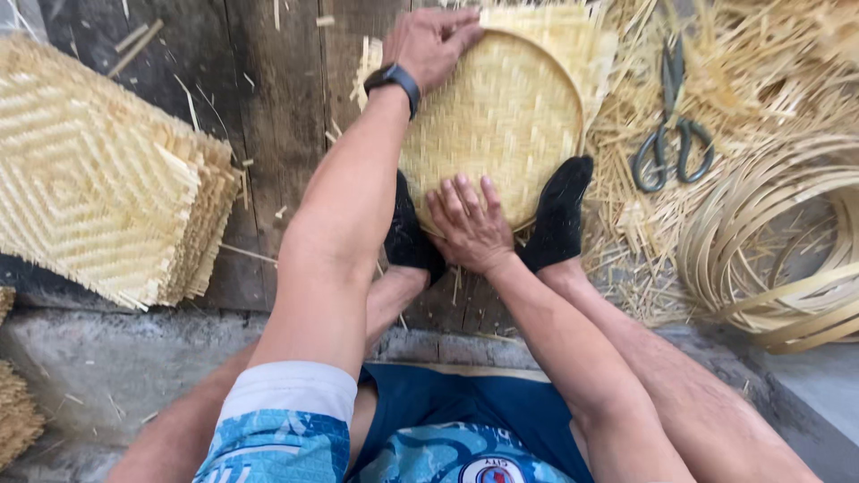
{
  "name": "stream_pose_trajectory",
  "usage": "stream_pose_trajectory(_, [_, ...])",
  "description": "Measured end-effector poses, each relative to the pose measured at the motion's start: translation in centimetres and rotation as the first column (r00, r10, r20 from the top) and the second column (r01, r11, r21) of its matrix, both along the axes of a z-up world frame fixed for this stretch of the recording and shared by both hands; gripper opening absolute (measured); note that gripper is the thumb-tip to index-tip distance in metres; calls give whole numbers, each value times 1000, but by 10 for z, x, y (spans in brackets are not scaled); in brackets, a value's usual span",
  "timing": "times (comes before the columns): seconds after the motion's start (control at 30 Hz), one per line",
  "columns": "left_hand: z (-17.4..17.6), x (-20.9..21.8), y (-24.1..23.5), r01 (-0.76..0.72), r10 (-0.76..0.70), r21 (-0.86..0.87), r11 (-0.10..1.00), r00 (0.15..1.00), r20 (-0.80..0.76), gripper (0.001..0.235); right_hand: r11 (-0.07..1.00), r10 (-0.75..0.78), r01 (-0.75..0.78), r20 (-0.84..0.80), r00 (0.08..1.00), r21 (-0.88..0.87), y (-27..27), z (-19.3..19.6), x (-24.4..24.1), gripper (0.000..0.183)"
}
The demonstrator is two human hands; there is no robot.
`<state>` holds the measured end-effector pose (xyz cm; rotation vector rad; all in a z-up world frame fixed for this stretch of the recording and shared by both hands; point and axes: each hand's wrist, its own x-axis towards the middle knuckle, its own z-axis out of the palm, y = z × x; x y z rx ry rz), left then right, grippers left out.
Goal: The person sits on the floor and repeatedly places a woven bamboo mat over a circular wooden frame, then uses shears to trim the excess material around the edge. The finished pieces are stacked nearby.
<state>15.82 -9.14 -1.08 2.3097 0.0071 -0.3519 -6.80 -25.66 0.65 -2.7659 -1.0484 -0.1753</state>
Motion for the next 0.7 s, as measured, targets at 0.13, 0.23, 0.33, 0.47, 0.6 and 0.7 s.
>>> stream_pose_trajectory(0.13, [-7,-2,0,60,-59,-28,998,997,42,44,966,77,-4,-272,959,258,-16,28,60,52])
stream_pose_trajectory(0.23, [-11,-4,0,155,-162,75,985,981,110,32,960,-121,140,-91,988,241,-45,20,152,45])
stream_pose_trajectory(0.33, [-9,-1,-2,174,-261,220,960,842,473,39,961,-153,173,-108,982,216,-56,-1,216,33])
stream_pose_trajectory(0.47, [-26,12,-6,145,-129,114,983,982,-138,53,863,-248,490,-742,623,122,-54,-25,246,31])
stream_pose_trajectory(0.6, [-41,28,-10,81,-53,58,995,925,-376,58,707,-197,656,-816,543,266,-55,-12,247,21])
stream_pose_trajectory(0.7, [-51,45,-10,85,-73,22,996,938,-339,55,840,-340,308,-9,940,448,-65,0,227,36])
